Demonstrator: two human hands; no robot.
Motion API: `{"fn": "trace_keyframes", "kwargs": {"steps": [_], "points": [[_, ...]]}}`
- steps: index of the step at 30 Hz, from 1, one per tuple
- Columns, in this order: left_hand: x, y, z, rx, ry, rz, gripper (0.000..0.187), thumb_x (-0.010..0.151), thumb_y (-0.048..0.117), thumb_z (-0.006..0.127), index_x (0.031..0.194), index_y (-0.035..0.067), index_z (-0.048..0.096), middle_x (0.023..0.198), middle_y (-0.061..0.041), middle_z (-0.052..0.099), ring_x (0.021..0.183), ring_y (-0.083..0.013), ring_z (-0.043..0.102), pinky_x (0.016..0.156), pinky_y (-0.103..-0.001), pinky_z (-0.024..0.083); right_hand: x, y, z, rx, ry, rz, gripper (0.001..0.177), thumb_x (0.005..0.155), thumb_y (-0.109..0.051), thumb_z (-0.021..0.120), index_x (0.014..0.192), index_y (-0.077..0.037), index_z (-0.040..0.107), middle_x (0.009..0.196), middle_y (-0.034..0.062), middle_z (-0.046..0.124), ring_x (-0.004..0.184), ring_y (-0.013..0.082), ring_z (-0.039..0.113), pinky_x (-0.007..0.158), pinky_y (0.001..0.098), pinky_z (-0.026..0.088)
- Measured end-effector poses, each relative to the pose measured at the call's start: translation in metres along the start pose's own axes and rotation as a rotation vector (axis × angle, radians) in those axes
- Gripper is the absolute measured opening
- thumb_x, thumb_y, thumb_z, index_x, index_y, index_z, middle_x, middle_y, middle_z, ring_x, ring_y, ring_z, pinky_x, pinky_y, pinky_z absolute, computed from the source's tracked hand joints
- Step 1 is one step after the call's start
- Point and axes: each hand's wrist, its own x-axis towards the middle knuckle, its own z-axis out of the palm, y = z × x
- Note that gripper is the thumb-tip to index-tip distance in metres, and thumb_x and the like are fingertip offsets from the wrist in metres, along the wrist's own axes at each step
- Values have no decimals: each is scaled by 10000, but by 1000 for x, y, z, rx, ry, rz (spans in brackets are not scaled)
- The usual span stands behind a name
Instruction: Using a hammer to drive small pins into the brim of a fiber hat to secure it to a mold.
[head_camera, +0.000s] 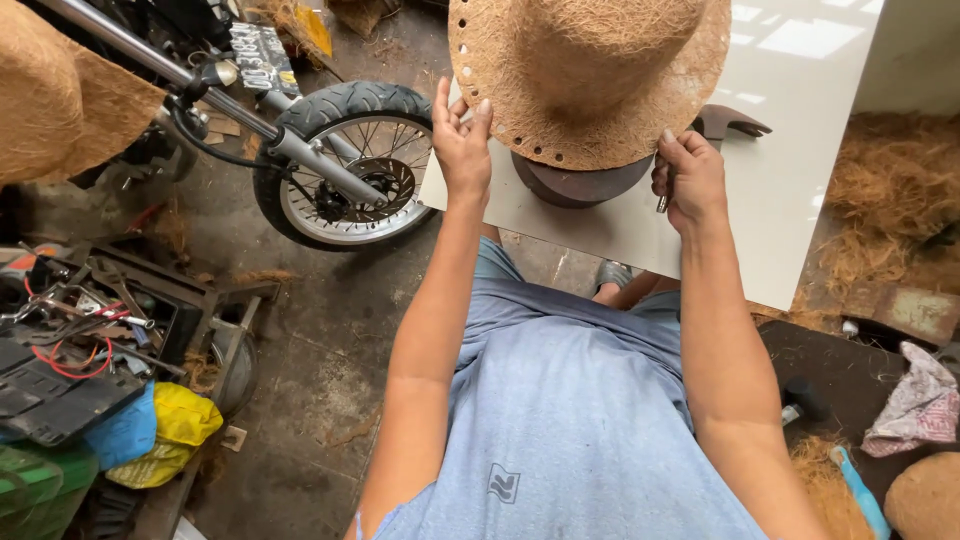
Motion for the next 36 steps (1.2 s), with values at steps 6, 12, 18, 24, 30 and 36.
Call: {"fn": "trace_keyframes", "kwargs": {"steps": [6,12,18,24,30,36], "points": [[-50,-18,7,144,50,115,805,861,163,692,1512,58,231,1402,-202,467,1178,-287,579,910,-367,540,-41,-48,4,91,115,-255,316,937,94,405,1181,-67,526,1010,39,591,884,133,653,922,269,630],[-114,-5,24,675,-26,741,282,907,222,693,1159,101,652,1284,-89,523,1254,-261,481,1126,-428,358,-69,-74,57,-445,-193,-877,278,1037,233,512,1157,15,389,1167,218,562,1082,294,621,1045,365,579],[-126,-43,19,1030,-275,854,502,964,412,647,1348,90,619,1473,-102,511,1425,-275,409,1209,-477,173,-65,-49,77,-585,-245,-822,241,1011,143,639,1147,33,473,1044,164,680,889,220,680,805,295,585],[-127,-52,16,1102,-291,863,543,974,392,706,1422,124,554,1527,-69,461,1459,-273,386,1211,-480,144,-59,-42,82,-680,-233,-871,241,1015,137,649,1125,27,465,1011,167,701,731,181,607,651,271,499],[-127,-59,16,1090,-290,850,552,970,388,719,1427,129,548,1535,-69,450,1469,-265,363,1212,-487,141,-57,-39,85,-706,-242,-873,257,998,164,657,1108,41,460,984,177,698,671,168,548,607,274,454],[-125,-69,16,1112,-285,865,565,950,361,768,1427,156,543,1541,-48,436,1473,-252,346,1213,-500,135,-55,-39,84,-720,-239,-896,261,1002,158,664,1114,42,459,996,183,698,703,187,585,638,283,483]]}}
